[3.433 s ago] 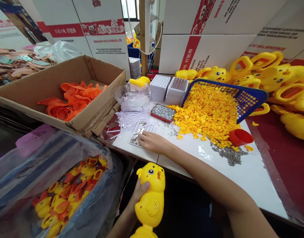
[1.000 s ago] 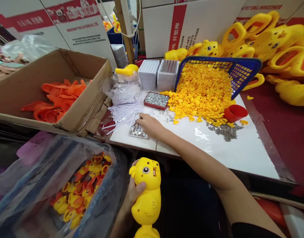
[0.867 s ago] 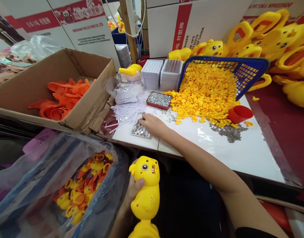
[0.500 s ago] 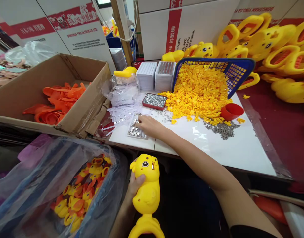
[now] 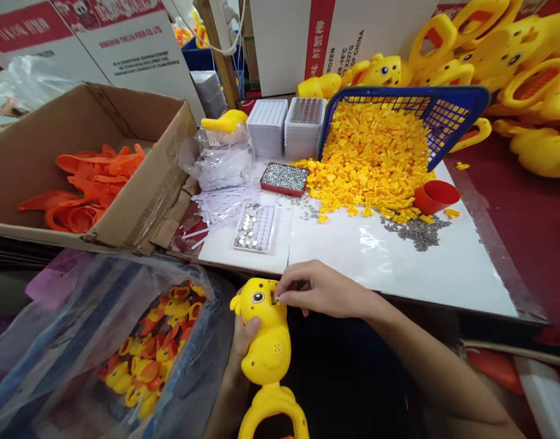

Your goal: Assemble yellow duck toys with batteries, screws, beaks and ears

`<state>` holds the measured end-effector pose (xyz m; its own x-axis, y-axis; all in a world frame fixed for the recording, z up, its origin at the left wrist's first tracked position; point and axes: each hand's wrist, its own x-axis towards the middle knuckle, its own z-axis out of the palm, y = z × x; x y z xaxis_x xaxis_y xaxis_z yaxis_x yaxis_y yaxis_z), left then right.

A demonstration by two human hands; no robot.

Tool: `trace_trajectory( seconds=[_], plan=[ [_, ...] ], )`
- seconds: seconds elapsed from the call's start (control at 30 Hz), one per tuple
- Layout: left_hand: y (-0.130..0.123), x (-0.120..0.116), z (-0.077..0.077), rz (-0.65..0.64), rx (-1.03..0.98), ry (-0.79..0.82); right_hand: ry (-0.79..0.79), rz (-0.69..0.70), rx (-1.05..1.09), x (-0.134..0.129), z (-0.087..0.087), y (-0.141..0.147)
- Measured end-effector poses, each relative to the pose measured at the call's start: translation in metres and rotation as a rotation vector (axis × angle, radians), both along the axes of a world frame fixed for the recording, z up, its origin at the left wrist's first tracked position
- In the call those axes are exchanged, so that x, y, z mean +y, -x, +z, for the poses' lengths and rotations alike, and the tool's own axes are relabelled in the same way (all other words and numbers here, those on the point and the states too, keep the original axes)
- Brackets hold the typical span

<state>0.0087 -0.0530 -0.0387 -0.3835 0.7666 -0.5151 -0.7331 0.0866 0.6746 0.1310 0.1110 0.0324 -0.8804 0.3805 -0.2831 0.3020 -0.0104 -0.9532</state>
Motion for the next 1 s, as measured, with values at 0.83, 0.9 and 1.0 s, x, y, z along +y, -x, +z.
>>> trace_trajectory(
  seconds=[0.83, 0.9, 1.0],
  plan=[
    [-0.012, 0.004, -0.006, -0.494, 0.357, -0.195, 0.252, 0.19, -0.198, 0.006, -0.006, -0.043],
    [-0.014, 0.001, -0.008, -0.517, 0.311, -0.172, 0.263, 0.22, -0.183, 0.006, -0.007, -0.046],
    [-0.015, 0.0, -0.014, -0.547, 0.226, -0.206, 0.269, 0.218, -0.187, 0.004, -0.008, -0.049]
  ],
)
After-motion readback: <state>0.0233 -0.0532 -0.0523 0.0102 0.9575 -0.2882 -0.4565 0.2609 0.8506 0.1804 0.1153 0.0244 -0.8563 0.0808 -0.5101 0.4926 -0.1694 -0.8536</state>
